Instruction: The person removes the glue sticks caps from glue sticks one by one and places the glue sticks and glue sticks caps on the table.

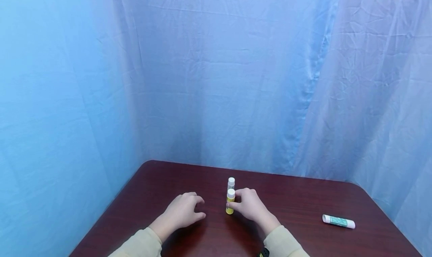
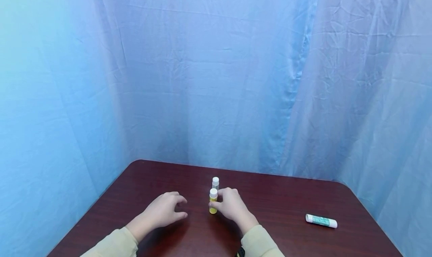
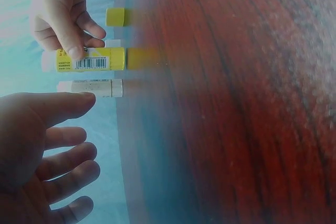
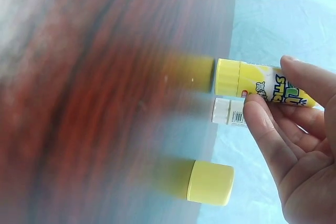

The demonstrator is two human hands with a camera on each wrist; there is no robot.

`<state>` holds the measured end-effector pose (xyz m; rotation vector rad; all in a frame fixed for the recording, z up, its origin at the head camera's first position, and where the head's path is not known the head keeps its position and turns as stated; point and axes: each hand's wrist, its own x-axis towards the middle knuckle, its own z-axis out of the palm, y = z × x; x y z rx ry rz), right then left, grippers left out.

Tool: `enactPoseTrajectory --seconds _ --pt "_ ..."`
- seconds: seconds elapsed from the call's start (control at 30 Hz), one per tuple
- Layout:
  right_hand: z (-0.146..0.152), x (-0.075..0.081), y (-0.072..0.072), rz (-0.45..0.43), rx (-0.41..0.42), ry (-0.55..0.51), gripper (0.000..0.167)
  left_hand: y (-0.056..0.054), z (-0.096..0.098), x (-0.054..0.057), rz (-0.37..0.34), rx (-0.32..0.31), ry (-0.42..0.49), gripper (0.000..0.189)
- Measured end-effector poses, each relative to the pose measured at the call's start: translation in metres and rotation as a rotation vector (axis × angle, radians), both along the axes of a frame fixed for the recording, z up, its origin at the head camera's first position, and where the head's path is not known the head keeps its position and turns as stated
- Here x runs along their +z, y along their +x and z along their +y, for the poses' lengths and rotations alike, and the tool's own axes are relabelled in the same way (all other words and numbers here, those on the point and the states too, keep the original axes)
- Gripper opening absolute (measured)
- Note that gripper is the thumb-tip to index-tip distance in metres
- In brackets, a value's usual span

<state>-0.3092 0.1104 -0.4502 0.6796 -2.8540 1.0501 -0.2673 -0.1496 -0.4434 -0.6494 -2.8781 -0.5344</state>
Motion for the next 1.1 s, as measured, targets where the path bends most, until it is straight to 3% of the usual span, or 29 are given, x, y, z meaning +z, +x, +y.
enactPoseTrajectory --seconds 1.1 --pt "0.002 -0.0018 -0.0002 -0.019 0.016 -0.002 0.012 0.0 0.0035 -0.0012 -0.025 -0.002 -0.013 0.032"
